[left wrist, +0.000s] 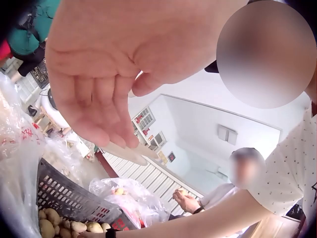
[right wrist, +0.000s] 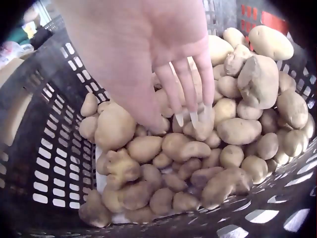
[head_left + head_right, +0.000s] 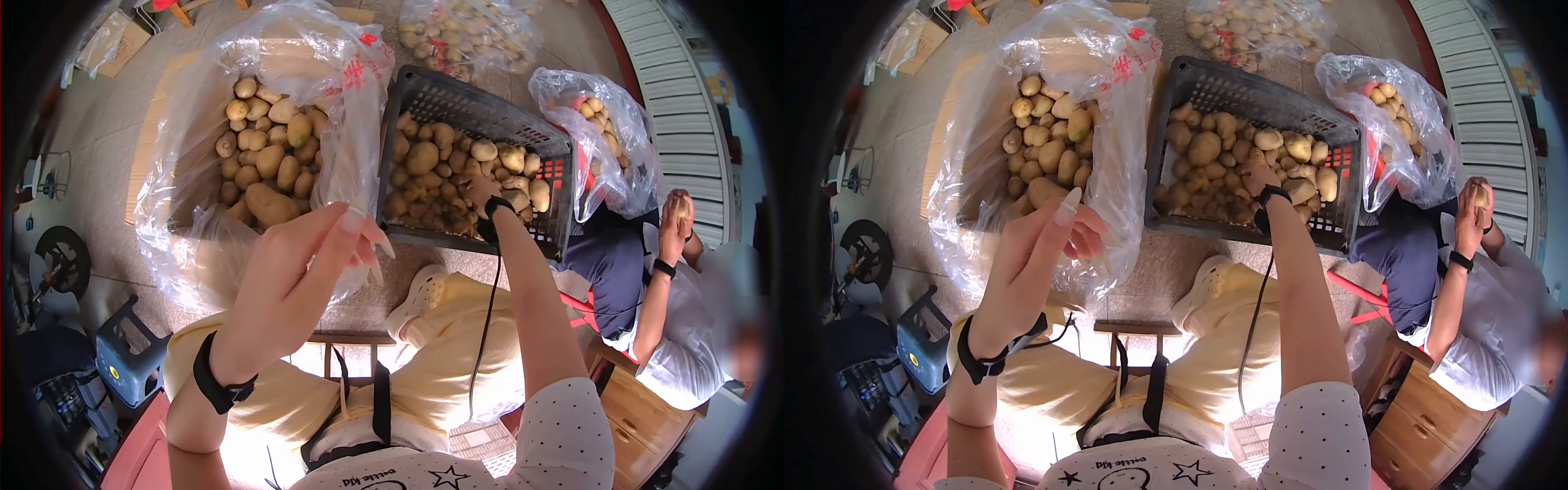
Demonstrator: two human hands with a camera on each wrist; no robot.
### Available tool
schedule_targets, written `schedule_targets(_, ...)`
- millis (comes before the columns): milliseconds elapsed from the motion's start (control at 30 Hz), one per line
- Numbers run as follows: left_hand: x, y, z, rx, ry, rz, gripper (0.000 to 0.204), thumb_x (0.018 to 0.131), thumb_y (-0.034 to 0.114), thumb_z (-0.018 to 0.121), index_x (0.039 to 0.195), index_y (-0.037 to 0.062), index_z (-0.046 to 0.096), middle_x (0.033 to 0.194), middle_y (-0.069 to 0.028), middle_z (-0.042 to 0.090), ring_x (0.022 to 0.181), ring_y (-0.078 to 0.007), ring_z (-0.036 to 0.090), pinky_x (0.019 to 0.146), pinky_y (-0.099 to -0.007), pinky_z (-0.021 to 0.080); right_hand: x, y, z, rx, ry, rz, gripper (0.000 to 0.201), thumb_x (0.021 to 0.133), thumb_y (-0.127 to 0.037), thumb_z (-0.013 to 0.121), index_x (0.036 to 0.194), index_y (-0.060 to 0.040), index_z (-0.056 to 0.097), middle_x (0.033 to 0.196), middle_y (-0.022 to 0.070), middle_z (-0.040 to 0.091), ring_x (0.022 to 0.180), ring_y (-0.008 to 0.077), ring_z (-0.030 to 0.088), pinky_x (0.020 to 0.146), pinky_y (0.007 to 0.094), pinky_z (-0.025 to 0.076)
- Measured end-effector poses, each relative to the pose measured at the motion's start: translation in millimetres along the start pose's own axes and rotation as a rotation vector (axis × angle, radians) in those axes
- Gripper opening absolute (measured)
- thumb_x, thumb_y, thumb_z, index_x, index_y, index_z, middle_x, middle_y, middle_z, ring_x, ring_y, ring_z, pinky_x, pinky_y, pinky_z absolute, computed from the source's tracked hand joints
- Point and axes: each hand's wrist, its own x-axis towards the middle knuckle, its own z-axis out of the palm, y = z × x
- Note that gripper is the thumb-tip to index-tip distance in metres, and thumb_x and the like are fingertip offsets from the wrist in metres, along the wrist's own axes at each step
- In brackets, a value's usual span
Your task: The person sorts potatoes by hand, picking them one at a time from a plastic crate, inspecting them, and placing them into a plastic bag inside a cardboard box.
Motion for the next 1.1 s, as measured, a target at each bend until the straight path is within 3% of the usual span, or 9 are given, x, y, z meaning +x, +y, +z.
schedule_targets(167,14.8,1.7,4.2,-0.018,0.034,0.024,0.033,0.099,0.023,0.038,0.091,-0.0018,0.059,0.071,-0.0104,0.059,0.064,-0.0200,0.056,0.062,-0.0299,0.044,19.1,39.6,14.5,-0.243,0.141,-0.101,0.028,0.078,-0.008,0.059,0.106,-0.0042,0.060,0.097,0.0192,0.065,0.096,0.0337,0.062,0.078,0.0428,0.052)
schedule_targets(233,22.5,-1.1,4.2,-0.012,0.027,0.038,0.033,0.098,0.023,0.039,0.090,-0.0013,0.059,0.070,-0.0105,0.059,0.062,-0.0211,0.056,0.061,-0.0303,0.044,17.6,40.5,15.5,-0.428,0.010,-0.031,0.045,0.070,-0.009,0.068,0.113,-0.0049,0.055,0.102,0.0209,0.062,0.099,0.0338,0.059,0.086,0.0406,0.049)
schedule_targets(433,36.3,-6.6,1.5,0.028,0.019,0.025,0.032,0.097,0.023,0.039,0.089,-0.0007,0.059,0.070,-0.0110,0.059,0.061,-0.0242,0.056,0.060,-0.0319,0.043,15.4,21.5,20.7,-0.738,0.061,-0.048,0.043,0.072,-0.009,0.067,0.114,-0.0090,0.059,0.115,0.0181,0.054,0.109,0.0332,0.055,0.084,0.0436,0.049)
schedule_targets(567,36.6,-5.7,0.6,0.032,0.010,0.004,0.032,0.097,0.023,0.040,0.089,-0.0008,0.059,0.070,-0.0119,0.059,0.062,-0.0254,0.057,0.061,-0.0329,0.043,20.7,24.5,43.4,-0.732,0.225,-0.049,0.041,0.076,-0.013,0.067,0.116,-0.0093,0.058,0.119,0.0162,0.051,0.111,0.0336,0.053,0.085,0.0440,0.049)
schedule_targets(667,35.7,-6.8,0.6,0.032,0.029,0.031,0.032,0.097,0.023,0.040,0.089,-0.0008,0.059,0.070,-0.0122,0.059,0.062,-0.0259,0.057,0.061,-0.0329,0.043,31.0,23.0,50.2,-0.670,0.099,0.068,0.025,0.084,-0.015,0.058,0.108,-0.0125,0.064,0.123,0.0135,0.050,0.110,0.0310,0.053,0.078,0.0404,0.053)
schedule_targets(900,32.8,-6.9,-1.7,0.046,0.028,0.035,0.030,0.097,0.021,0.040,0.089,-0.0002,0.059,0.069,-0.0119,0.059,0.061,-0.0258,0.057,0.059,-0.0334,0.043,10.0,19.5,24.7,-0.703,0.255,0.094,0.030,0.078,-0.021,0.068,0.106,-0.0093,0.064,0.115,0.0138,0.055,0.113,0.0317,0.052,0.078,0.0381,0.054)
schedule_targets(1000,29.3,-10.3,-2.4,0.068,0.007,0.060,0.029,0.096,0.020,0.040,0.089,0.0003,0.059,0.069,-0.0120,0.059,0.060,-0.0256,0.057,0.059,-0.0331,0.042,10.9,30.3,7.0,-0.524,0.286,0.086,0.028,0.081,-0.023,0.065,0.105,-0.0074,0.064,0.098,0.0122,0.062,0.101,0.0327,0.059,0.077,0.0375,0.054)
schedule_targets(1033,27.1,-11.6,-2.0,0.075,0.016,0.085,0.029,0.096,0.020,0.040,0.089,0.0002,0.059,0.069,-0.0123,0.059,0.061,-0.0260,0.057,0.059,-0.0331,0.043,15.1,19.9,-8.5,-0.326,0.137,0.035,0.032,0.081,-0.027,0.066,0.103,-0.0041,0.064,0.103,0.0130,0.063,0.101,0.0305,0.060,0.080,0.0352,0.053)
schedule_targets(1100,22.7,-14.3,-1.2,0.082,0.009,0.116,0.029,0.096,0.021,0.040,0.089,0.0002,0.059,0.069,-0.0126,0.059,0.061,-0.0264,0.057,0.059,-0.0331,0.043,-30.9,-15.5,-49.8,0.621,-0.127,0.118,0.043,0.086,-0.034,0.064,0.109,0.0029,0.060,0.104,0.0138,0.065,0.091,0.0240,0.066,0.082,0.0301,0.052)
